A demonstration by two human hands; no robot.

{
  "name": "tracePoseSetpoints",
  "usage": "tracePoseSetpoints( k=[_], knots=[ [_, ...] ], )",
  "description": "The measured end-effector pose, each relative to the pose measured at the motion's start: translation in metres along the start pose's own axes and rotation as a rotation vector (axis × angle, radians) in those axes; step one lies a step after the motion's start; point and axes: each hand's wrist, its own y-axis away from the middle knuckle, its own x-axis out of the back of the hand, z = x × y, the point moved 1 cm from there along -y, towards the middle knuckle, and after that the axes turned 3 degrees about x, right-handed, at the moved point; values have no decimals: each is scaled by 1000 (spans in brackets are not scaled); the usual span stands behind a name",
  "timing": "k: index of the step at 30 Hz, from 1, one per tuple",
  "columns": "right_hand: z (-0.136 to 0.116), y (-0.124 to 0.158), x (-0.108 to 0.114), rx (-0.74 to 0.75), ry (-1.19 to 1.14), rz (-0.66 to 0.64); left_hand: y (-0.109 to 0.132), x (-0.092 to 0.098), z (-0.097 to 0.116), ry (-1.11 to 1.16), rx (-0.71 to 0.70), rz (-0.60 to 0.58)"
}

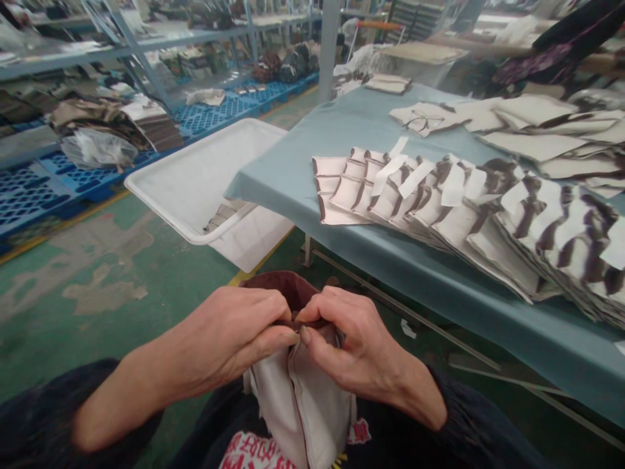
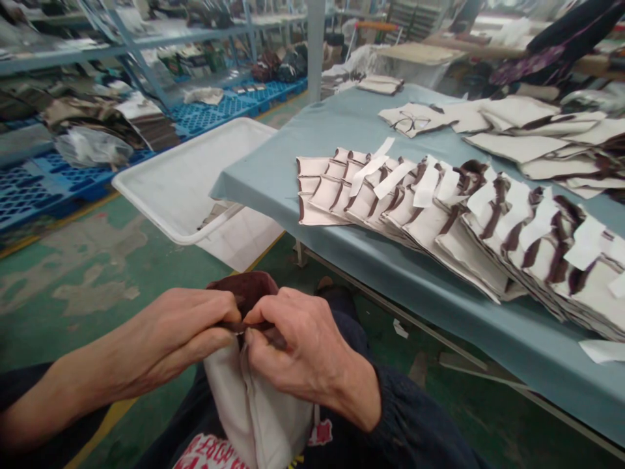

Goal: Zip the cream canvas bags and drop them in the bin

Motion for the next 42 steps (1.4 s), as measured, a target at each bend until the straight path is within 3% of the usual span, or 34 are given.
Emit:
tracePoseSetpoints(
  k=[4,9,15,19,25,30,34,37,39,42],
  knots=[
    [-2,-3,5,23,-20,-31,-13,5,6,73,41,-28],
    [-2,-5,9,25,-3,-77,-17,4,-1,191,89,-71],
    [2,-7,11,-52,-171,-135,-4,-6,4,72,-31,69],
    [7,-9,17,-57,-63,-181,5,-17,0,-127,-25,219],
    [26,-6,27,-61,114,-231,24,-22,-10,-57,42,108],
    [36,0,28,-63,99,-258,40,-21,-17,-140,-36,217],
    [20,-8,25,-44,18,-211,52,-20,-44,-163,19,354],
    [-1,-22,28,-18,-60,-207,55,-13,-63,-93,101,352],
    [-12,-31,32,-8,-133,-206,50,-6,-65,26,141,315],
    [-21,-40,37,-18,-250,-217,32,5,-51,236,113,268]
  ],
)
